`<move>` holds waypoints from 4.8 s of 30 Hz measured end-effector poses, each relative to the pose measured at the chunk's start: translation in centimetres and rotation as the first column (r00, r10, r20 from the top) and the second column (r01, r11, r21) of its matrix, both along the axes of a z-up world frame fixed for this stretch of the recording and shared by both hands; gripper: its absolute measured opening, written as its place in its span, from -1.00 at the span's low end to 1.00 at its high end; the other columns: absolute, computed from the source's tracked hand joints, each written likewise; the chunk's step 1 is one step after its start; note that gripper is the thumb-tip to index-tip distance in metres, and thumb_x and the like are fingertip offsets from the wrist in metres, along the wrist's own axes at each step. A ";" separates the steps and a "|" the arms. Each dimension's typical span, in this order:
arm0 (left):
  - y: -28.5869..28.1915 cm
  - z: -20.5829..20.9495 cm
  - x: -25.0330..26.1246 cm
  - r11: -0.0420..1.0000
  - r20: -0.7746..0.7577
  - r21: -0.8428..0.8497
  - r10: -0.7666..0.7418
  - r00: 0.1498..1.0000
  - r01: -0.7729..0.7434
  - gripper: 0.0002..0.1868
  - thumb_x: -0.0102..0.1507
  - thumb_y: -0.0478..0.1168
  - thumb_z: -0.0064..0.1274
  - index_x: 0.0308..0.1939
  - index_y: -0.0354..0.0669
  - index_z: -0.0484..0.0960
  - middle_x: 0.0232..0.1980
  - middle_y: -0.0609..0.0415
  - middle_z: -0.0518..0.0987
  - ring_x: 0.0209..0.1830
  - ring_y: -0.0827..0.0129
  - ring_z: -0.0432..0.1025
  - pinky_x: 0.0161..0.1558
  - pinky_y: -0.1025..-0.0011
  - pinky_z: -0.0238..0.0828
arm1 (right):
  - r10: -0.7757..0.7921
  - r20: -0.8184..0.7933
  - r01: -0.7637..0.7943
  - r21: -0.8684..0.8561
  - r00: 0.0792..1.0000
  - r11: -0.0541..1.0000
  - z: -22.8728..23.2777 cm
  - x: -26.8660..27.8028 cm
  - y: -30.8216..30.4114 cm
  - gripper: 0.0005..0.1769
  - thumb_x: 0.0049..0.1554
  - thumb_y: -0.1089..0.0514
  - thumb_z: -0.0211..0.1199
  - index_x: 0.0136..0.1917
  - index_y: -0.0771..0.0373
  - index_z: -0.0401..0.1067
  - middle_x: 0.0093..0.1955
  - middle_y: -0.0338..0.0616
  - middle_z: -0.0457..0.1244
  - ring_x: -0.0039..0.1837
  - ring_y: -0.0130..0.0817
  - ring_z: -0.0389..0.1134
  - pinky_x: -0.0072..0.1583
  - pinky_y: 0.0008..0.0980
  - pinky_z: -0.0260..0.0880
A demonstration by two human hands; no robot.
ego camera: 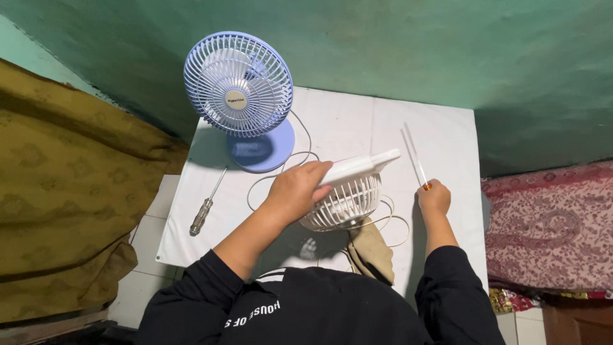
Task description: The person uses a screwdriver to unscrew and remove the back grille of a white and pink cat-shaped fan. They manipulate the fan on a table, turning it to access different screws, and eventually detach the grille to expose the internal blades.
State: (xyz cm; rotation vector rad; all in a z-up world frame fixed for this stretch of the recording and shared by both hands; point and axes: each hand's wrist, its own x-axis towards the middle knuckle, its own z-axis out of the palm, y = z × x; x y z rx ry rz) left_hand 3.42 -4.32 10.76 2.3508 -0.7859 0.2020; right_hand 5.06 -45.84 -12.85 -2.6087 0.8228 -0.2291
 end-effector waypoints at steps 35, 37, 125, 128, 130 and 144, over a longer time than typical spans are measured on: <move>5.7 -1.4 4.6 0.950 -0.514 -0.058 0.234 0.825 -0.306 -0.50 0.14 0.00 0.26 0.17 0.12 0.67 0.02 -0.04 0.71 0.02 0.16 0.60 0.06 0.29 0.47 | 0.506 0.576 -0.763 0.545 0.642 0.349 21.5 1.5 21.3 -0.84 0.14 0.26 0.39 0.00 0.36 0.59 -0.08 -0.21 0.45 -0.04 -0.50 0.45 -0.01 -0.55 0.47; 5.8 -1.6 4.8 0.946 -0.536 -0.069 0.233 0.812 -0.317 -0.50 0.13 0.00 0.26 0.17 0.12 0.67 0.01 -0.02 0.71 0.01 0.17 0.60 0.06 0.30 0.47 | 0.580 0.443 -0.727 0.482 0.684 0.489 21.6 2.6 23.0 -0.82 0.08 0.24 0.40 0.00 0.25 0.62 -0.09 -0.24 0.46 -0.06 -0.47 0.49 -0.02 -0.50 0.47; 3.7 -6.6 6.8 0.905 -0.677 -0.114 0.230 0.699 -0.409 -0.52 0.14 0.03 0.22 0.13 0.07 0.72 -0.12 0.00 0.76 -0.16 0.27 0.66 -0.05 0.36 0.53 | 0.589 0.373 -0.555 -0.206 0.717 0.806 18.7 4.0 28.8 0.27 -0.15 0.18 0.48 0.62 0.46 -0.20 -0.29 -0.13 0.37 -0.24 -0.09 0.40 -0.14 -0.12 0.37; 3.7 -6.9 7.2 0.898 -0.698 -0.127 0.221 0.681 -0.422 -0.52 0.14 0.00 0.23 0.14 0.07 0.71 -0.12 0.02 0.76 -0.18 0.31 0.66 -0.05 0.38 0.53 | 0.610 0.447 -0.580 -0.221 0.655 0.784 18.3 4.1 28.7 0.30 -0.14 0.22 0.45 0.67 0.39 -0.25 -0.25 -0.18 0.39 -0.22 -0.16 0.42 -0.13 -0.18 0.39; 3.8 -7.5 7.4 0.894 -0.713 -0.139 0.208 0.670 -0.426 -0.51 0.13 0.00 0.23 0.15 0.07 0.70 -0.12 0.03 0.76 -0.19 0.33 0.65 -0.07 0.39 0.53 | 0.623 0.397 -0.601 -0.196 0.674 0.775 18.2 4.5 28.3 0.29 -0.12 0.21 0.46 0.67 0.36 -0.25 -0.25 -0.15 0.40 -0.22 -0.13 0.43 -0.14 -0.16 0.40; 3.9 -8.5 7.9 0.899 -0.714 -0.160 0.180 0.677 -0.407 -0.46 0.13 0.01 0.29 0.17 -0.02 0.67 -0.10 0.02 0.75 -0.23 0.35 0.63 -0.10 0.40 0.52 | 0.595 0.185 -0.604 -0.006 0.782 0.797 18.3 6.5 27.2 0.31 -0.03 0.12 0.47 0.68 0.30 -0.37 -0.17 0.02 0.43 -0.14 0.03 0.47 -0.09 -0.10 0.44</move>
